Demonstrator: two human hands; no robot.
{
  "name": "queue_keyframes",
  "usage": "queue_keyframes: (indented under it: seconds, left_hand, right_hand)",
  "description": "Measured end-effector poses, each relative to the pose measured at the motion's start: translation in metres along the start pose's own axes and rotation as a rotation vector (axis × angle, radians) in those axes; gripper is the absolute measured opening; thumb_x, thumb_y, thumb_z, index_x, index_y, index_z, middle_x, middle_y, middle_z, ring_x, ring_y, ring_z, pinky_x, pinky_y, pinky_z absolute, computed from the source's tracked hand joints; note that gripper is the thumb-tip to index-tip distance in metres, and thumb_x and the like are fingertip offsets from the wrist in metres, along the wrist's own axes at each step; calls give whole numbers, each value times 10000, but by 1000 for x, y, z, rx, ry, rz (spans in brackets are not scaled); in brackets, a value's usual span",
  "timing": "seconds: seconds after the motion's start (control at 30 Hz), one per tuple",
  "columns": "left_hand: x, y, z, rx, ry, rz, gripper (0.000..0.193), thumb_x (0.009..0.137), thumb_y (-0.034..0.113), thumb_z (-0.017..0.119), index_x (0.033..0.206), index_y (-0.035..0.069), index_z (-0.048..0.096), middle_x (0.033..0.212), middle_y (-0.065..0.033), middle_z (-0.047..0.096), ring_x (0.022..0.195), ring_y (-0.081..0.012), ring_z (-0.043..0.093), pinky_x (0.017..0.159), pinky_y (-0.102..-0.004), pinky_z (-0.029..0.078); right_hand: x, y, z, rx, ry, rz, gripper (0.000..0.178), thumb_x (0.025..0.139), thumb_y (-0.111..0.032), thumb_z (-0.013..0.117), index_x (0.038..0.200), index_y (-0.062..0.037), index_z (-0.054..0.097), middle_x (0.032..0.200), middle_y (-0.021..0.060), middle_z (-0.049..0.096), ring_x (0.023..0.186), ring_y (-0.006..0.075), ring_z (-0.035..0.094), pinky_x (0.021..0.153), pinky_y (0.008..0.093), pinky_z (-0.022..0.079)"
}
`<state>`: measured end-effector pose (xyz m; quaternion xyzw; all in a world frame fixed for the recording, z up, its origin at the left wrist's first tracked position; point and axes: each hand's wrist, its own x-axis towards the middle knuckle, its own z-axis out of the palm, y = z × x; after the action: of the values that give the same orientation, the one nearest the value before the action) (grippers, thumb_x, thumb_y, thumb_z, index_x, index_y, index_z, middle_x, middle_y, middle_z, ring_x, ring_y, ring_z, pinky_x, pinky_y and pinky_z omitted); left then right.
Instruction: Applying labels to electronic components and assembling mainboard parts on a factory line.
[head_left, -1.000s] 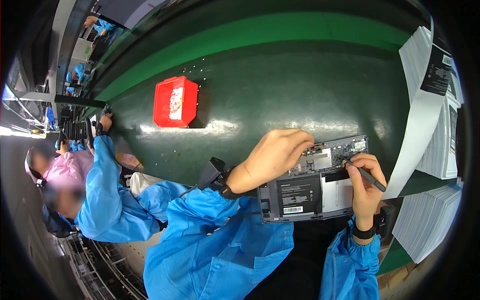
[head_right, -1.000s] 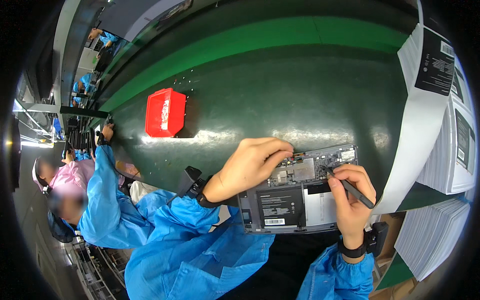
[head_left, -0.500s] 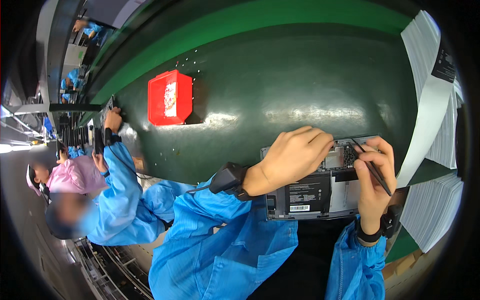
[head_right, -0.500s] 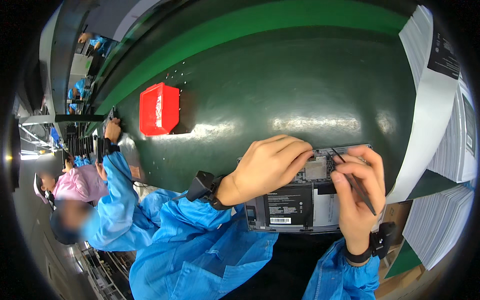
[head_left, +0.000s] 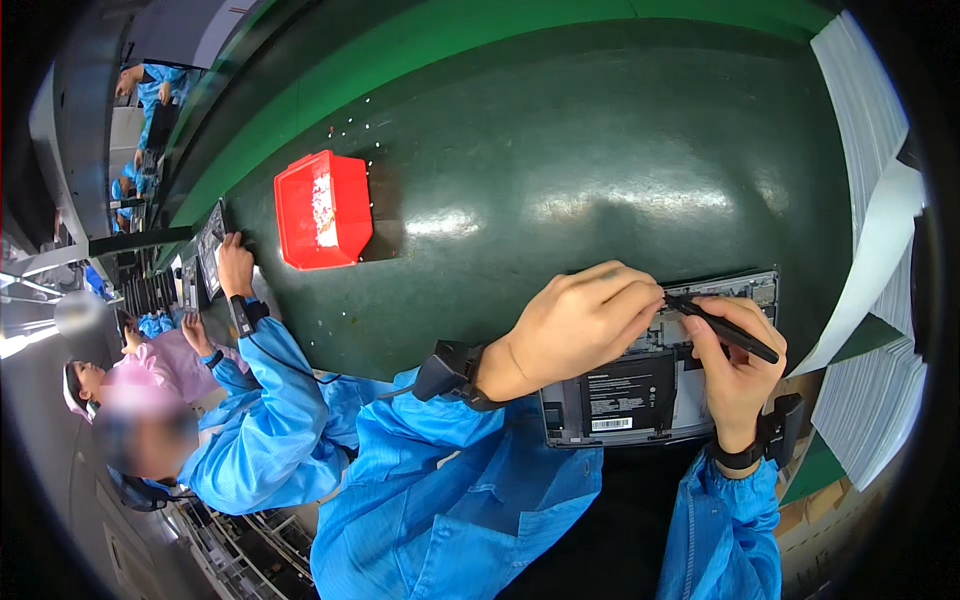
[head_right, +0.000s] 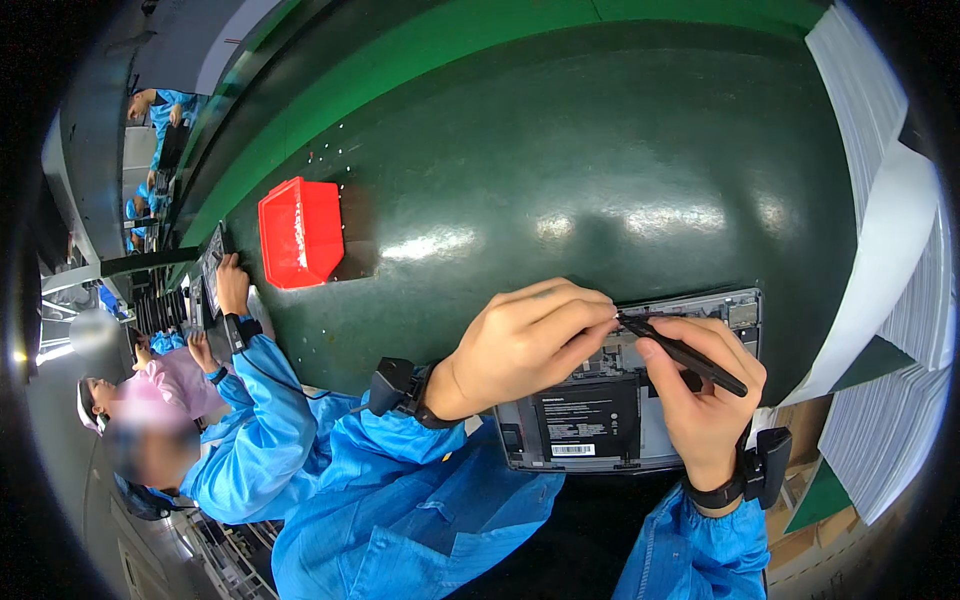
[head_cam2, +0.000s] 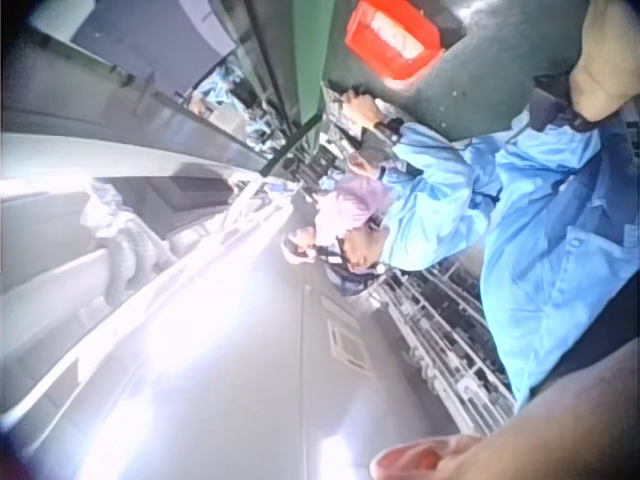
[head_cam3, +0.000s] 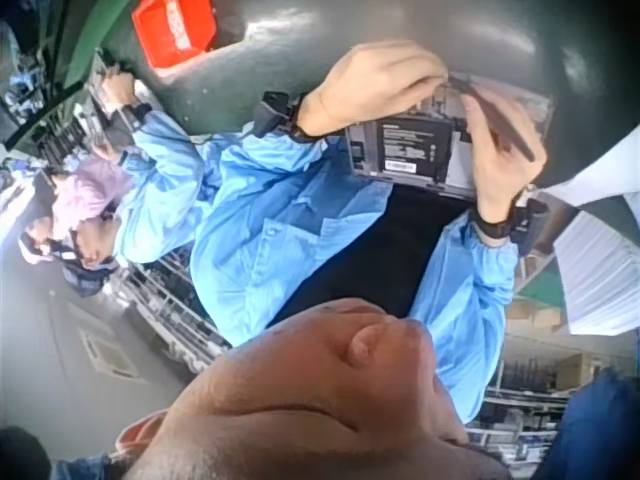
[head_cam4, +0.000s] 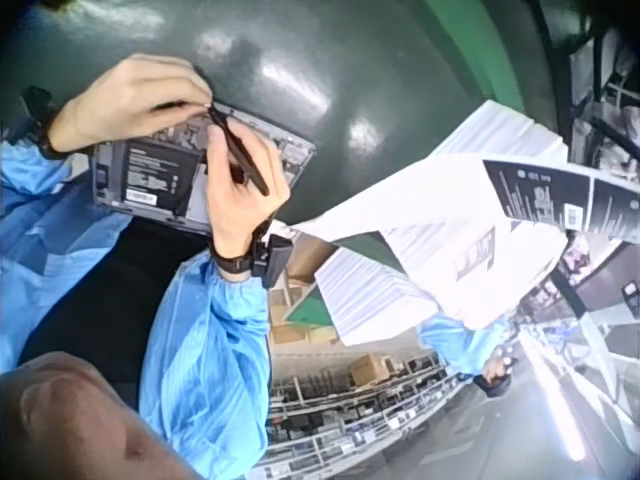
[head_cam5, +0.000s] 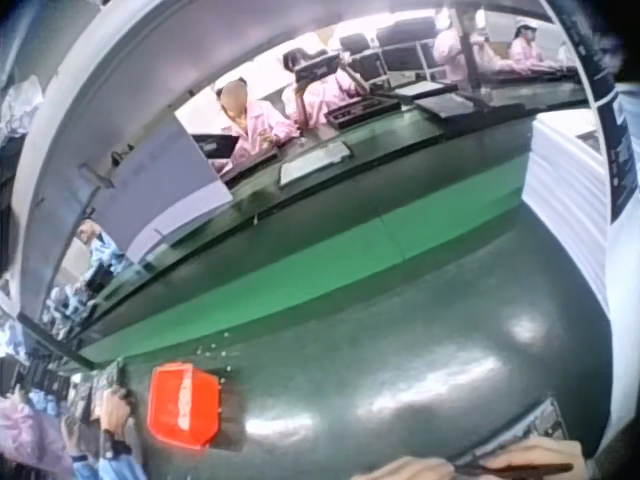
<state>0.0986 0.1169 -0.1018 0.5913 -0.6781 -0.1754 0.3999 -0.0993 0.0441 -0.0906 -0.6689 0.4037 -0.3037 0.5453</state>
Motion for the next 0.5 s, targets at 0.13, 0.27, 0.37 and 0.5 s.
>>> queue_keyframes:
  seconds: [0.13,0.27,0.37,0.5]
  left_hand:
    - [0,3,1,-22,12,-44,178,791,14,778,935,-13,677,955,-108,714,823,-270,709,706,-347,596]
    - [-1,4,2,-26,20,-62,170,790,8,776,926,-16,677,959,-113,717,830,-273,711,713,-349,598]
    - [0,4,2,-33,18,-75,167,792,4,775,927,-18,679,959,-117,719,833,-274,713,715,-351,598]
    - [0,5,1,-45,19,-84,160,795,2,774,922,-19,678,956,-121,719,833,-276,714,717,-352,597]
  right_hand:
    - [1,0,-1,-27,-1,-12,209,797,60,790,991,53,712,959,144,729,837,175,697,735,260,553]
    - [2,0,-1,-49,-12,-29,212,793,64,789,990,51,712,956,152,731,830,190,700,734,269,554]
    - [1,1,-1,-43,-3,-21,213,792,60,793,990,50,713,957,152,730,827,187,697,733,270,553]
    - [1,-3,-2,-56,-2,-13,211,792,57,795,987,48,715,956,152,730,824,187,696,728,267,550]
